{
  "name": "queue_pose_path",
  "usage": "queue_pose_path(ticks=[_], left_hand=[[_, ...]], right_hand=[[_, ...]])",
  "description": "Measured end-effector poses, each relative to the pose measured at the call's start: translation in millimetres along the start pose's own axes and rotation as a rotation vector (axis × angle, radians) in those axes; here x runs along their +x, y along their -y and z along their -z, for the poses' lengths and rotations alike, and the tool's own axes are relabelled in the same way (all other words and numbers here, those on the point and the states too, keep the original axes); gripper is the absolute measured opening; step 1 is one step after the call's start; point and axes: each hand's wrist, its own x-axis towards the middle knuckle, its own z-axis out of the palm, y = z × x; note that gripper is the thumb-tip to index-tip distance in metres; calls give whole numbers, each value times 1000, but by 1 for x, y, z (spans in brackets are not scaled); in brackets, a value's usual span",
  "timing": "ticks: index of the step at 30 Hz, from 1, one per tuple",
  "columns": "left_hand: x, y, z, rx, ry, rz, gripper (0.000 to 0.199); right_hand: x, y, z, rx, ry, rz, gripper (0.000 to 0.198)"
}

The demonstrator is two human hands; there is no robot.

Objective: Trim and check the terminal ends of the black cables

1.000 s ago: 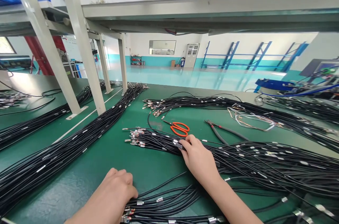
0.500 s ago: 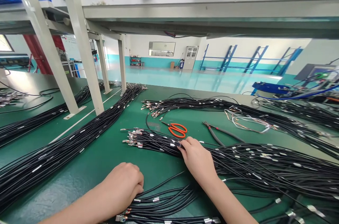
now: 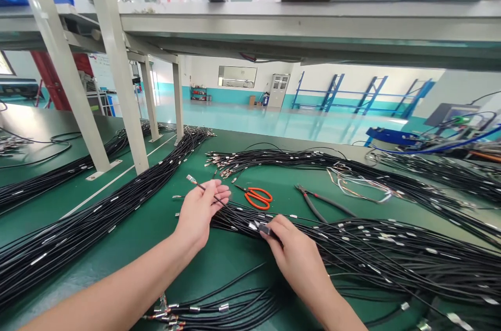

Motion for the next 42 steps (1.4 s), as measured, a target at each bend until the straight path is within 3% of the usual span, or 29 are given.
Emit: queue_pose_path(ticks=[2,4,9,15,17,19,22,34,42], left_hand=[[6,1,-3,30,14,-81,22],[7,5,-4,180,131,-73,30],[-13,21,-4,686,633,170,40],[-27,22,-6,841,837,202,38],[-27,22,-7,819,763,115,30],[-27,22,-9,757,610,18,23],[-27,23,-10,657,468,32,22],[-24,25,-3,449,585,290,19],[-22,29,-2,502,471,172,10]], right_hand=[[0,2,4,74,119,-12,19],[1,3,10,179,194,-43,18],[5,7,26,577,40,-267,16],[4,16,28,763,39,-324,19],[4,18,27,769,45,-346,22],[4,19,26,773,44,-369,24],[4,19,24,787,58,-384,26],[4,13,19,936,161,-430,14],[5,14,21,973,210,-434,11]])
